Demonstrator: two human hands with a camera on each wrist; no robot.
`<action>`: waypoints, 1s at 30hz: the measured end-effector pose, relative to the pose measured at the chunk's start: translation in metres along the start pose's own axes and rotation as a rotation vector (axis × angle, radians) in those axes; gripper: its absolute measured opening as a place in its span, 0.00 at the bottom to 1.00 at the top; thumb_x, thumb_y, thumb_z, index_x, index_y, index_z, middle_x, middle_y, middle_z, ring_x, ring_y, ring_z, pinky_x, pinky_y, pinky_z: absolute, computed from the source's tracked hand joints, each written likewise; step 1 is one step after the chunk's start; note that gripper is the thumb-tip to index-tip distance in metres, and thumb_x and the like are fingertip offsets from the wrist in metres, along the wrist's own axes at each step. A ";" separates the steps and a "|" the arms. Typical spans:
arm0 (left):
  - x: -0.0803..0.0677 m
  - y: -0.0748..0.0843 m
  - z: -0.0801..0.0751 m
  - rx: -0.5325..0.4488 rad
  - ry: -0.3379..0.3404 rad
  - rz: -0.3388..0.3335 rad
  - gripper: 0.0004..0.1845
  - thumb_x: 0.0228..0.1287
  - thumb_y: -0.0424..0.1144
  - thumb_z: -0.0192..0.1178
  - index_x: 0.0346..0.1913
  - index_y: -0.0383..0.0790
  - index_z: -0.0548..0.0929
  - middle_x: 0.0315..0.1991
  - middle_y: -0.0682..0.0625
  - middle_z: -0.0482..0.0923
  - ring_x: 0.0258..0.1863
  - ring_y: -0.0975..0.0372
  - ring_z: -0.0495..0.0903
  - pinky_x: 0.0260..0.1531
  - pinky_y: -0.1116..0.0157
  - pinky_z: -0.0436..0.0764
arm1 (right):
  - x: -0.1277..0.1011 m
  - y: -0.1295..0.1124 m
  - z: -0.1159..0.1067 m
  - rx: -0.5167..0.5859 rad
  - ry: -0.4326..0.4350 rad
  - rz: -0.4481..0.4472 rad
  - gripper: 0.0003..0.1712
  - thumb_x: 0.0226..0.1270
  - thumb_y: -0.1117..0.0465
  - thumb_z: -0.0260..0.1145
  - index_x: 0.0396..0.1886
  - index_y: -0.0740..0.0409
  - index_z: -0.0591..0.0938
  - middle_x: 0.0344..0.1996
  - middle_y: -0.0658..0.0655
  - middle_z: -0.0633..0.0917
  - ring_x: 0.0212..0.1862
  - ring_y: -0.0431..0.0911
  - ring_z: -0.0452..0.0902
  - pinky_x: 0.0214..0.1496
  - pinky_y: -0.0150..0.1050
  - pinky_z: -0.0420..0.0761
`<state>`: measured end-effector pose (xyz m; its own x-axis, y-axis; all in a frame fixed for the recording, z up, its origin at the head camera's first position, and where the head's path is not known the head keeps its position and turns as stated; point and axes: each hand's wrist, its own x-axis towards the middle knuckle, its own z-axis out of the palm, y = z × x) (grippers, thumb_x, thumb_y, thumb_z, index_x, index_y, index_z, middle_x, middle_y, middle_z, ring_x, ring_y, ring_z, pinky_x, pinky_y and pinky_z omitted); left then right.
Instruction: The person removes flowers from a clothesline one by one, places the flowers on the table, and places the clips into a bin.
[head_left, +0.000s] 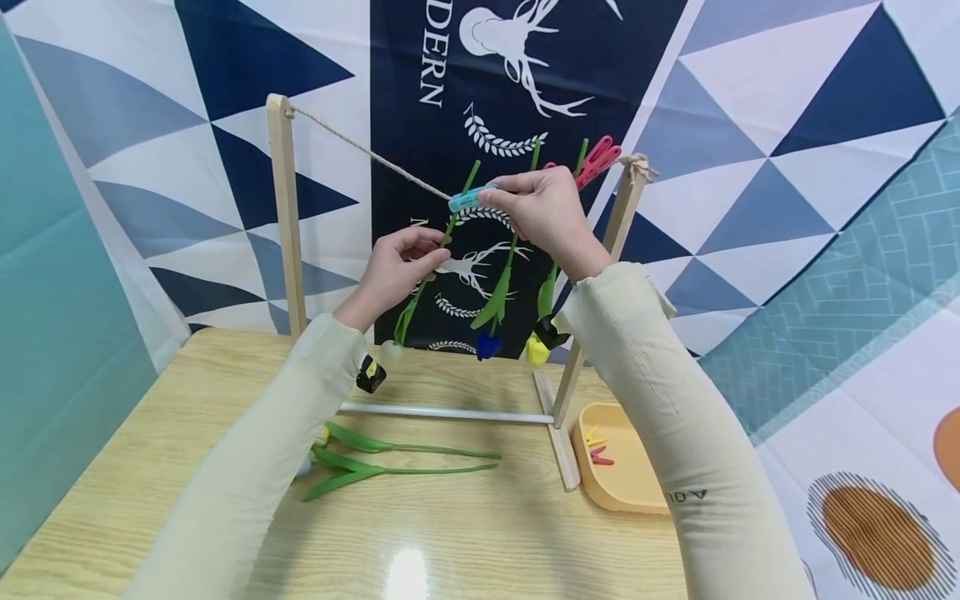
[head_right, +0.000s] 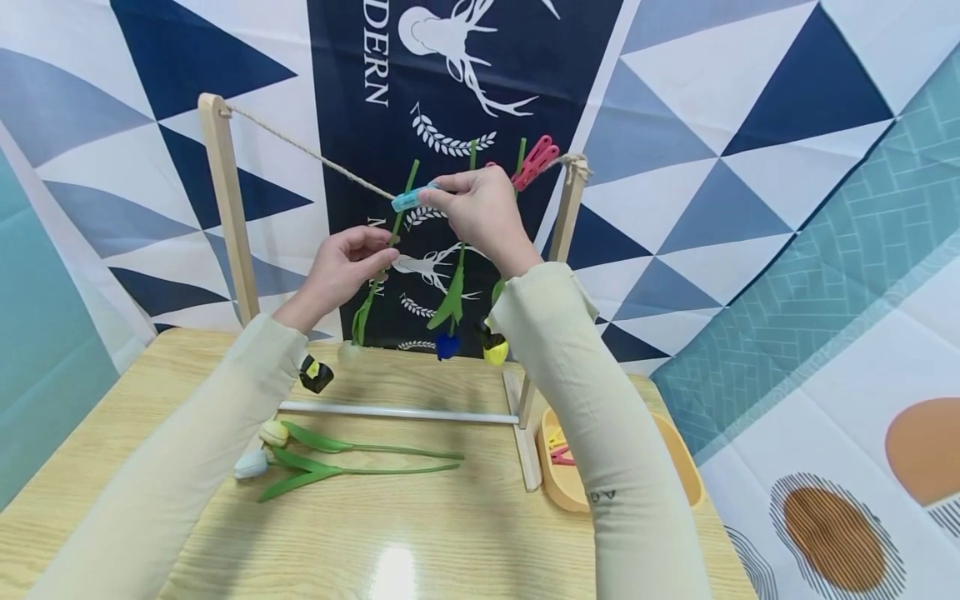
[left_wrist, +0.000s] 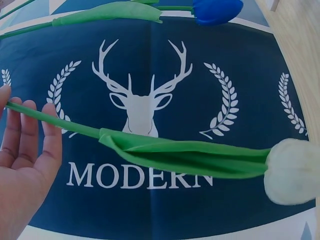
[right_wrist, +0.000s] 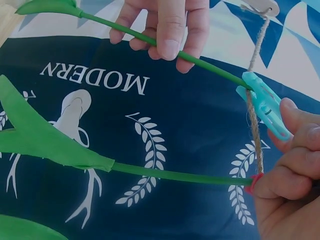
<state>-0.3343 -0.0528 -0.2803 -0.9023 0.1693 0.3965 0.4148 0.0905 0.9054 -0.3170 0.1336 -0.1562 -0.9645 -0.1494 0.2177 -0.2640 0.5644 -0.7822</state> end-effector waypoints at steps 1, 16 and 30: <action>-0.001 -0.001 -0.001 -0.005 0.004 0.002 0.16 0.62 0.34 0.61 0.52 0.32 0.78 0.36 0.52 0.80 0.29 0.70 0.77 0.33 0.69 0.82 | 0.000 0.000 0.000 0.013 0.002 0.004 0.16 0.58 0.51 0.69 0.43 0.53 0.87 0.17 0.48 0.76 0.15 0.41 0.61 0.16 0.32 0.61; -0.011 -0.008 -0.012 -0.001 0.033 0.041 0.16 0.62 0.34 0.61 0.52 0.32 0.79 0.32 0.60 0.78 0.28 0.70 0.76 0.31 0.69 0.81 | -0.003 -0.004 0.003 0.194 0.071 0.047 0.16 0.54 0.51 0.71 0.40 0.53 0.88 0.17 0.50 0.74 0.13 0.41 0.59 0.16 0.33 0.58; -0.023 -0.013 -0.028 0.093 -0.005 -0.026 0.17 0.63 0.39 0.61 0.53 0.35 0.80 0.40 0.47 0.81 0.33 0.66 0.78 0.33 0.72 0.80 | -0.010 -0.001 -0.002 0.286 0.110 0.014 0.17 0.53 0.52 0.71 0.42 0.54 0.87 0.25 0.51 0.79 0.12 0.42 0.57 0.14 0.32 0.54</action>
<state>-0.3223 -0.0850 -0.2971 -0.9124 0.1708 0.3718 0.4005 0.1861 0.8972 -0.3071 0.1361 -0.1558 -0.9657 -0.0459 0.2556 -0.2569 0.3118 -0.9148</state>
